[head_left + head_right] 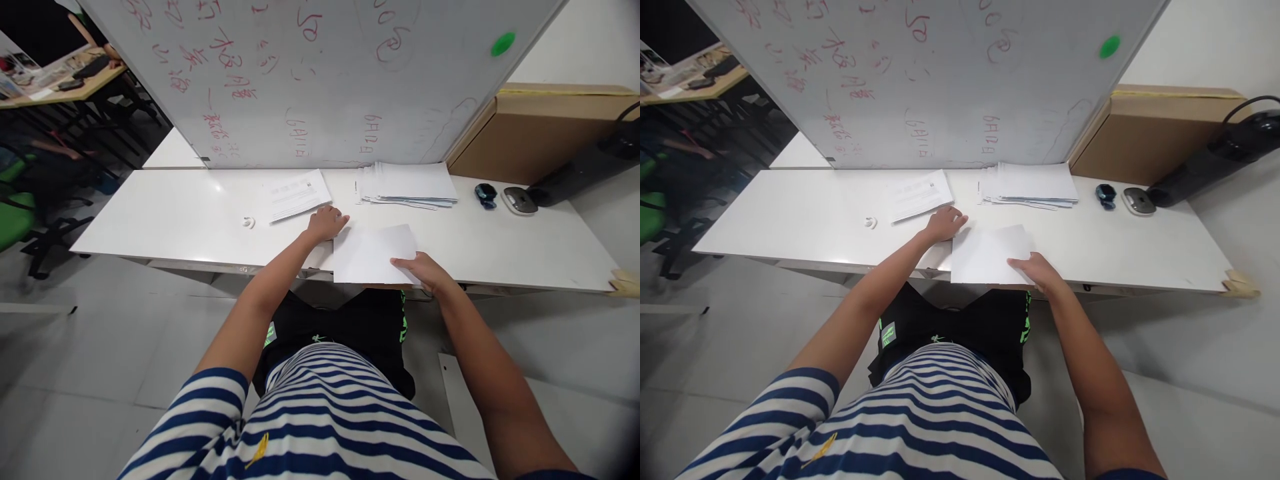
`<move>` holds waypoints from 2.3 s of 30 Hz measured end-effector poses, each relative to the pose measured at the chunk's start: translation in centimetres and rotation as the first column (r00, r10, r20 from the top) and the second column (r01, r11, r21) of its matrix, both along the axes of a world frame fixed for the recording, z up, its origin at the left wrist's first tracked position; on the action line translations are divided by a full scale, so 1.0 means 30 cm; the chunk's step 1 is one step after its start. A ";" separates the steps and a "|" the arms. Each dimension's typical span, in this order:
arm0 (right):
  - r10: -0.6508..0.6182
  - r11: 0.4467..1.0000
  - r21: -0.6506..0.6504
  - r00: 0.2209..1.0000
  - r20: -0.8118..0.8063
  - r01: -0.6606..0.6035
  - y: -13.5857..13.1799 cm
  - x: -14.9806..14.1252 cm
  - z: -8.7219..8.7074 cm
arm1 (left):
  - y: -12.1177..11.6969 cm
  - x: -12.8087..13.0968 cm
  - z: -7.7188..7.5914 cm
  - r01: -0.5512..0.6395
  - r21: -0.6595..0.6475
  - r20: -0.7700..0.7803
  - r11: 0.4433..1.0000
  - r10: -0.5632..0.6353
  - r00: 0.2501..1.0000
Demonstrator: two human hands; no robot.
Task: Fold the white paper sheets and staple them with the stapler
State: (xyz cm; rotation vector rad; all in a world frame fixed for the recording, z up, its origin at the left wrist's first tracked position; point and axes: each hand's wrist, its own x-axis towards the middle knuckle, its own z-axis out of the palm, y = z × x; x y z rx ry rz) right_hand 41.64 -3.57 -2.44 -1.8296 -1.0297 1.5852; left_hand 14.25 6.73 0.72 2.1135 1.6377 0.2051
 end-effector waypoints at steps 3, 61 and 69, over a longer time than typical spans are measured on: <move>-0.002 1.000 0.008 1.000 0.019 0.002 -0.001 0.003 -0.005 | -0.003 0.004 0.002 -0.011 -0.009 0.010 1.000 0.012 1.000; -0.040 0.999 0.013 0.999 0.037 0.039 -0.014 -0.015 0.000 | -0.268 -0.280 -0.103 -0.070 0.349 0.199 0.934 0.000 0.980; -0.062 0.997 0.039 0.995 0.077 0.060 -0.023 -0.021 0.016 | -0.252 -0.289 -0.122 -0.071 0.397 0.221 0.915 -0.020 0.975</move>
